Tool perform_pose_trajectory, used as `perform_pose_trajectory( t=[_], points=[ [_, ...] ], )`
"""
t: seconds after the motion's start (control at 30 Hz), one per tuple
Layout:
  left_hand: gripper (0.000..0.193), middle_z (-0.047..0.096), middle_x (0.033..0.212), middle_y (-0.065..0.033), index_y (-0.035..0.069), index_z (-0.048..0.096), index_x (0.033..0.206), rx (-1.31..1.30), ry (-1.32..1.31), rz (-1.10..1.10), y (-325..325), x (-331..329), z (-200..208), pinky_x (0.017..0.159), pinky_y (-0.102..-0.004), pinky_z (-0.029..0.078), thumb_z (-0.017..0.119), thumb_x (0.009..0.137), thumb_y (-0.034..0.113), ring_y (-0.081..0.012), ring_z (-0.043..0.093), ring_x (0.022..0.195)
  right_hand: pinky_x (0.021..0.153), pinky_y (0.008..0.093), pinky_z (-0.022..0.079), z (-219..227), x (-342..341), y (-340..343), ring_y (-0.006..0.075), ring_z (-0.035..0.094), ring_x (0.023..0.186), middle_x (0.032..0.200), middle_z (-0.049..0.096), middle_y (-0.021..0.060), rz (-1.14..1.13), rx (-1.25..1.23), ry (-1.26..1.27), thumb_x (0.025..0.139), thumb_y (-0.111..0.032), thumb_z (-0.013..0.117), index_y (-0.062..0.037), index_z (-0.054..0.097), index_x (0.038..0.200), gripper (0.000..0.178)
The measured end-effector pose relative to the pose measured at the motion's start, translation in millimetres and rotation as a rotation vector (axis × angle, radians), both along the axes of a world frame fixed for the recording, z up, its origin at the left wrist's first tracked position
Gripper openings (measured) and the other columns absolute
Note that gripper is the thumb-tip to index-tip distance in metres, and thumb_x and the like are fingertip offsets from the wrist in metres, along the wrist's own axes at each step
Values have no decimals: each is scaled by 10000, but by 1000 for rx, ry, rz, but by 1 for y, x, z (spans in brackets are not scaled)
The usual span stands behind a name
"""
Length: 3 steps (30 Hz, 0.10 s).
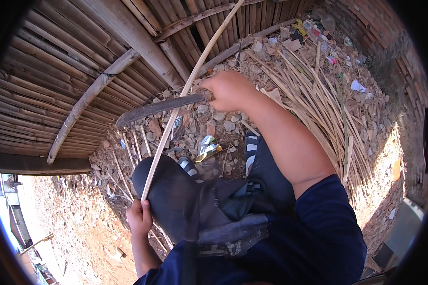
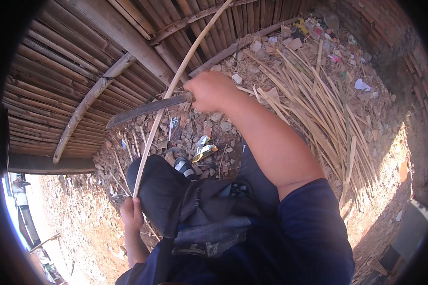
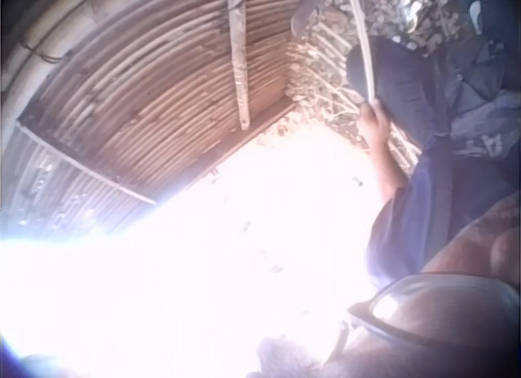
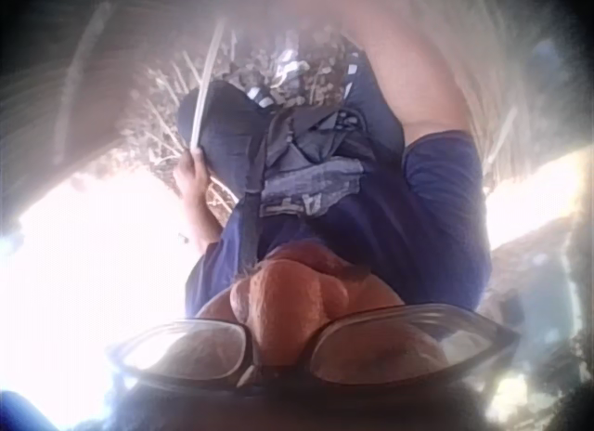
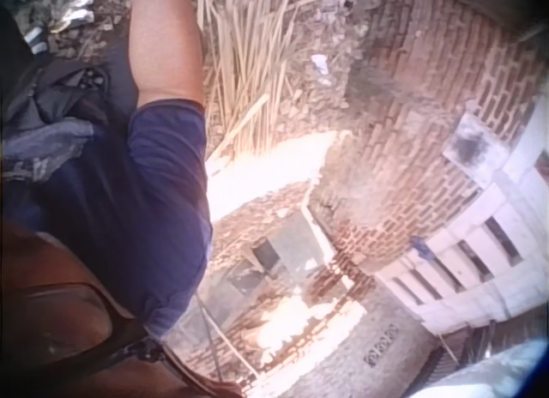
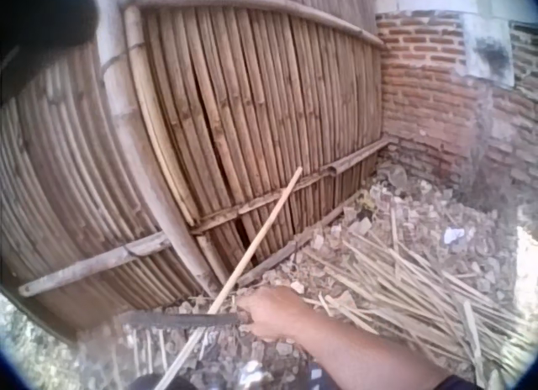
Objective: The person shaves a thin bamboo strip using a machete while sitting on the ground, removing outer layers to thin the material.
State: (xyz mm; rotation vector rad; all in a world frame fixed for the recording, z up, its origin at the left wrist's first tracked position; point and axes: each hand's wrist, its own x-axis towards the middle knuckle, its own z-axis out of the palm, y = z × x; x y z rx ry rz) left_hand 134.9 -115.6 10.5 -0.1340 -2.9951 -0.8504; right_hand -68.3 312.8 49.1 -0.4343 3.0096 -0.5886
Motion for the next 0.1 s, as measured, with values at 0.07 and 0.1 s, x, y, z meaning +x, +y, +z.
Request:
perform_pose_trajectory(
  t=[0.07, 0.1],
  points=[
    [479, 471, 536, -180, 22, 461, 694, 3, 76, -78, -12, 7, -10, 484, -445, 353, 606, 1028, 333, -332, 499, 469, 923, 466, 554, 2, -7, 14, 351, 702, 1031, 1061, 742, 182, -73, -182, -4, 759, -233, 758, -137, 740, 1194, 446],
    [493, 510, 566, -192, 14, 473, 706, 41, -20, -3, -15, 14, -11, 501, -463, 363, 627, 1013, 368, -327, 539, 494, 934, 450, 550, 8, -13, 26, 357, 701, 1027, 1064, 739, 204, -122, -308, -58, 745, -239, 780, -87, 734, 1202, 483]
  ],
)
